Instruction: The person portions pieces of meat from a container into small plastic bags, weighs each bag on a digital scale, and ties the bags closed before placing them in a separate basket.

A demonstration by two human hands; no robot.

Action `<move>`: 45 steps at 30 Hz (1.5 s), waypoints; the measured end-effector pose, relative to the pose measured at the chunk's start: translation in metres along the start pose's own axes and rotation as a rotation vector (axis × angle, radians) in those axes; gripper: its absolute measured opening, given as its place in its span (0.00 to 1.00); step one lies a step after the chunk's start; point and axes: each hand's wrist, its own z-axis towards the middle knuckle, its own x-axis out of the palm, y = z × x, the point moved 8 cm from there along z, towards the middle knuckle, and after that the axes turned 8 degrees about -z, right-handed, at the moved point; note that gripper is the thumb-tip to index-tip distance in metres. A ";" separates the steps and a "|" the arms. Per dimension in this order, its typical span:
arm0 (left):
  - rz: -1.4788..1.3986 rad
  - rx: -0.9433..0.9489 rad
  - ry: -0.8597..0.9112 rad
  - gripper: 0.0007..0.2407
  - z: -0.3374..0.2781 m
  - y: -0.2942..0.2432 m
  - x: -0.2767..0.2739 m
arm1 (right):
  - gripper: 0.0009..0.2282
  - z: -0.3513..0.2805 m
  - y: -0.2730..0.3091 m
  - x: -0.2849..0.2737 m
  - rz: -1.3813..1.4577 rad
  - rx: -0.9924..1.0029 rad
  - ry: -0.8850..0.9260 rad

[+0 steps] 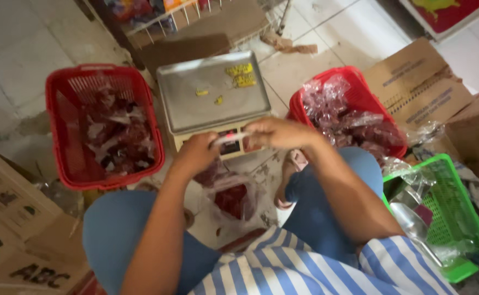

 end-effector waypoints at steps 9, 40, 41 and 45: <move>-0.380 0.073 -0.122 0.12 -0.005 -0.005 -0.014 | 0.10 0.012 -0.048 -0.004 0.622 0.211 -0.297; -0.770 0.332 -0.067 0.04 0.009 -0.022 -0.015 | 0.17 0.018 0.025 -0.011 0.062 -0.098 -0.438; -0.738 0.269 -0.075 0.04 0.010 -0.018 -0.012 | 0.19 0.018 0.030 -0.011 0.032 -0.102 -0.423; -0.541 0.200 -0.218 0.04 0.006 -0.017 -0.007 | 0.16 0.018 0.028 -0.003 -0.040 0.021 -0.461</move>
